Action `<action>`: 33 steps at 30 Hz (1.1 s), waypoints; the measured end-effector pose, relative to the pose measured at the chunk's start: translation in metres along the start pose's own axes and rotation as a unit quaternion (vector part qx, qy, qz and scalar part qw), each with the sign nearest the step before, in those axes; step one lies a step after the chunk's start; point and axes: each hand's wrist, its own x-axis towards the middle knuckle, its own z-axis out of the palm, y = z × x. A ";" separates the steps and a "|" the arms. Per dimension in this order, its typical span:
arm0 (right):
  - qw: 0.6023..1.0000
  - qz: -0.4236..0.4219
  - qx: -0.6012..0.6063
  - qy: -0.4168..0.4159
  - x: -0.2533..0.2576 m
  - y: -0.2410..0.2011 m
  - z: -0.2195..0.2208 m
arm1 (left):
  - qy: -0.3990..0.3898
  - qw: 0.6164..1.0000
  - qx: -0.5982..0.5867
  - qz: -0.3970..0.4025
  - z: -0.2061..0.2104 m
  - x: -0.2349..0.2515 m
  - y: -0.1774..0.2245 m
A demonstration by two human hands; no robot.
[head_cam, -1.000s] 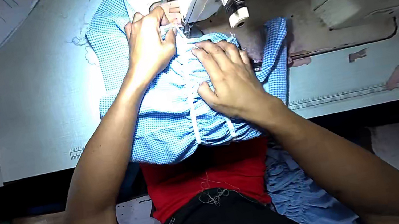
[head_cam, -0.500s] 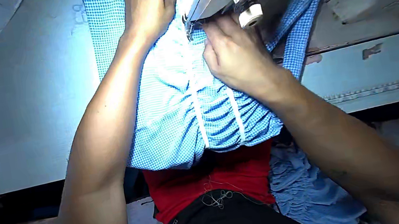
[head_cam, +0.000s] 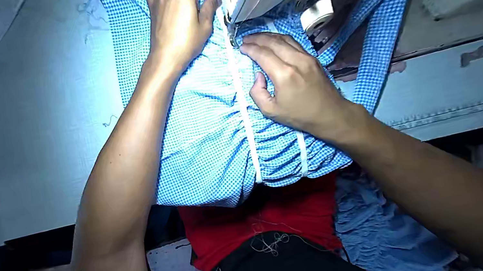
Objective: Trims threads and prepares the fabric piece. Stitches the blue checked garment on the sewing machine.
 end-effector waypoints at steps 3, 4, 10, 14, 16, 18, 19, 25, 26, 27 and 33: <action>1.000 -0.001 -0.005 -0.014 0.008 0.008 -0.001 | 0.008 1.000 0.013 0.000 0.004 0.014 -0.004; 1.000 -0.001 -0.010 -0.013 0.009 0.009 0.000 | 0.011 1.000 0.014 0.002 0.005 0.016 -0.004; 0.999 0.014 -0.028 -0.020 0.019 0.012 0.000 | 0.008 1.000 0.019 -0.017 0.001 0.024 -0.002; 0.999 0.016 -0.030 -0.020 0.019 0.011 -0.002 | 0.008 1.000 0.003 -0.009 -0.003 0.022 0.002; 0.999 0.015 -0.026 -0.019 0.018 0.011 -0.001 | 0.012 1.000 0.012 -0.002 -0.002 0.023 0.002; 0.999 0.014 -0.028 -0.019 0.018 0.012 -0.001 | 0.021 0.999 0.031 -0.009 -0.001 0.022 0.001; 0.999 0.013 -0.030 -0.018 0.018 0.012 0.000 | 0.027 0.999 0.042 -0.018 0.000 0.019 0.002; 1.000 0.014 -0.012 -0.010 0.018 0.013 0.002 | 0.066 0.990 -0.025 0.125 -0.022 -0.105 0.049; 1.000 0.018 -0.009 -0.018 0.017 0.013 0.001 | 0.013 0.986 -0.033 0.161 -0.021 -0.121 0.052; 0.999 0.021 -0.009 -0.024 0.017 0.013 0.001 | -0.032 0.984 -0.024 0.175 -0.017 -0.128 0.052; 0.999 0.010 -0.007 -0.030 0.019 0.015 0.002 | 0.021 0.980 0.010 0.196 -0.002 -0.123 0.051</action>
